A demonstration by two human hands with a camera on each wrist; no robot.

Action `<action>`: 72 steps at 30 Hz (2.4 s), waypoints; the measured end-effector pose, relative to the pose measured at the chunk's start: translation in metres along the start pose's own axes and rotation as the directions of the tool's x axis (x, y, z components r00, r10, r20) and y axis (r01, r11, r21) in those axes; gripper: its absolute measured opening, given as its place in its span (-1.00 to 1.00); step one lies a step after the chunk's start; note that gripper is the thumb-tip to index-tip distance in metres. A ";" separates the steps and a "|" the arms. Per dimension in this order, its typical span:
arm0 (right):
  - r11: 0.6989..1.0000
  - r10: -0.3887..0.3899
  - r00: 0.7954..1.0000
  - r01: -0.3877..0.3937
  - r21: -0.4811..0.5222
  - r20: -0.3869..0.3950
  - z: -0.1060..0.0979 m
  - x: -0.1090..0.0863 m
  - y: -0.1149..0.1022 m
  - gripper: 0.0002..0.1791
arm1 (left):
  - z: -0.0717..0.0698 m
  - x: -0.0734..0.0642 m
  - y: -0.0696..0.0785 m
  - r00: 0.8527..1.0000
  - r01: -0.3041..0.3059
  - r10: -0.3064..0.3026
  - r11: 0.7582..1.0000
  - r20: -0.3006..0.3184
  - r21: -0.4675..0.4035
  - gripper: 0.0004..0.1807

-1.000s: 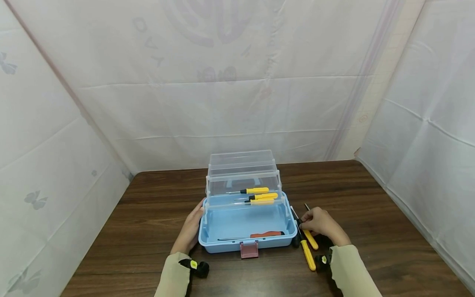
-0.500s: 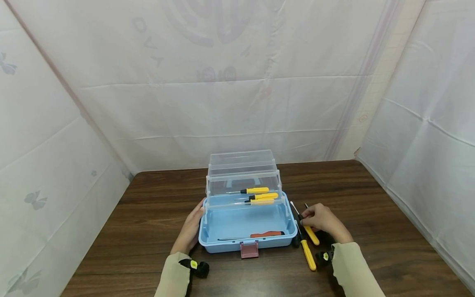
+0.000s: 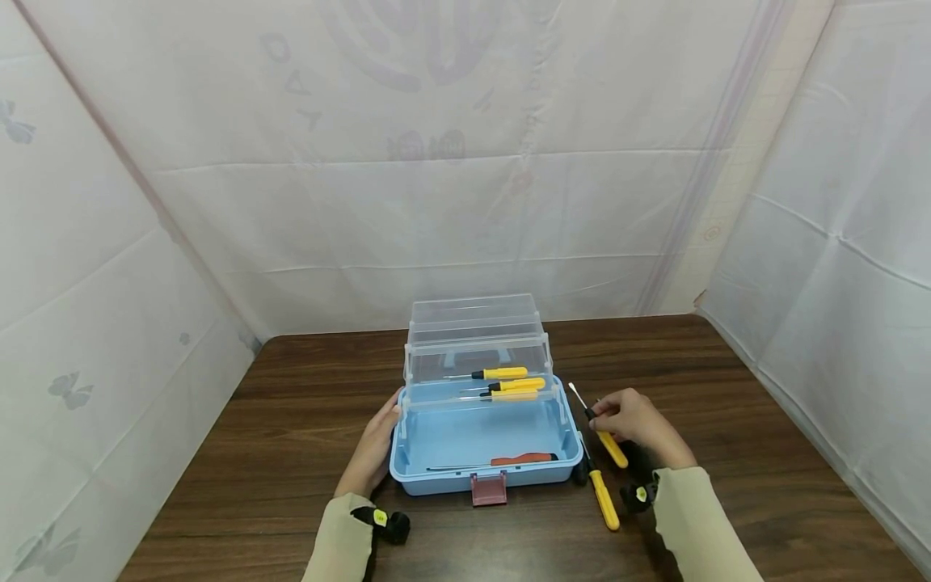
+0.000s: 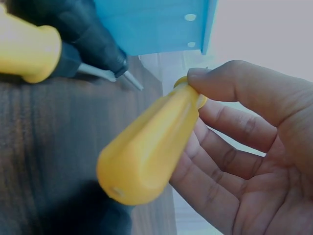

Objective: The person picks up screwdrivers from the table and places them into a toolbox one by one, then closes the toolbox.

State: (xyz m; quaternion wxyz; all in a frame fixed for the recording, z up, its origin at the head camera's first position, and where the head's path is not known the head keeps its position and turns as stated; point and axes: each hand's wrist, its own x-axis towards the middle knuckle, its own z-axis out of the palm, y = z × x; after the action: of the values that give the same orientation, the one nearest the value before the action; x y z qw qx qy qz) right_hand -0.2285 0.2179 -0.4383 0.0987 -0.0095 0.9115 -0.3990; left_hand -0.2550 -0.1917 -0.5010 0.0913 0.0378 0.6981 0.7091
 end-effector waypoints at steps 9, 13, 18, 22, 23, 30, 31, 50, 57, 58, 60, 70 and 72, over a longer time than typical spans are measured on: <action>1.000 -0.027 1.000 0.027 -0.012 0.001 -0.004 0.001 -0.007 -0.70 | 0.001 0.000 0.000 1.000 0.001 -0.001 1.000 -0.010 0.001 -0.40; 0.999 -0.047 0.999 0.047 -0.014 0.000 -0.005 0.000 -0.010 -0.70 | 0.001 -0.001 -0.001 1.000 -0.002 0.002 1.000 -0.009 0.003 -0.40; 0.998 -0.057 0.998 0.056 -0.037 -0.009 -0.007 0.003 -0.014 -0.71 | 0.001 0.000 -0.001 1.000 0.000 0.000 1.000 -0.009 0.006 -0.38; 0.997 -0.066 0.998 0.065 -0.047 -0.020 -0.008 0.005 -0.017 -0.72 | 0.001 0.000 -0.001 1.000 0.001 -0.001 1.000 -0.007 0.005 -0.36; 0.997 -0.069 0.997 0.068 -0.045 -0.021 -0.009 0.005 -0.018 -0.72 | 0.001 0.000 -0.001 1.000 0.001 -0.001 1.000 -0.007 0.005 -0.36; 0.997 -0.075 0.997 0.074 -0.039 -0.032 -0.013 0.006 -0.026 -0.72 | 0.001 0.000 0.000 1.000 -0.010 0.010 1.000 -0.002 0.008 -0.37; 0.996 -0.082 0.996 0.080 -0.042 -0.029 -0.014 0.007 -0.026 -0.72 | 0.001 -0.001 0.000 1.000 -0.012 0.012 1.000 0.000 0.010 -0.37; 0.980 -0.172 0.985 0.168 -0.109 -0.027 -0.022 0.020 -0.044 -0.70 | 0.000 -0.001 -0.001 1.000 -0.009 0.009 1.000 0.001 0.006 -0.37; 0.971 -0.220 0.975 0.214 -0.107 -0.045 -0.023 0.026 -0.051 -0.68 | 0.000 -0.001 -0.001 1.000 -0.010 0.010 1.000 0.000 0.001 -0.38; 0.969 -0.227 0.973 0.222 -0.107 -0.042 -0.023 0.027 -0.052 -0.68 | 0.000 0.000 -0.001 1.000 -0.010 0.010 1.000 0.001 0.001 -0.38; 0.969 -0.231 0.972 0.226 -0.102 -0.041 -0.023 0.029 -0.054 -0.68 | 0.000 0.001 -0.001 1.000 -0.010 0.010 1.000 0.003 0.000 -0.38; 0.962 -0.252 0.967 0.247 -0.116 -0.034 -0.019 0.040 -0.063 -0.67 | 0.001 0.000 0.002 1.000 -0.001 0.001 1.000 0.004 0.007 -0.39; 0.962 -0.253 0.967 0.247 -0.119 -0.037 -0.019 0.041 -0.066 -0.68 | 0.001 0.000 0.002 1.000 0.003 -0.003 1.000 0.002 0.018 -0.39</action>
State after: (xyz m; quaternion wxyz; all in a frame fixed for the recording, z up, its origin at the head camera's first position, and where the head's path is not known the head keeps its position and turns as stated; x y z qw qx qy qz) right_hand -0.2766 0.1828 -0.3852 0.0232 -0.1196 0.9265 -0.3559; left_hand -0.2551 -0.1904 -0.4985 0.0930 0.0384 0.7045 0.7025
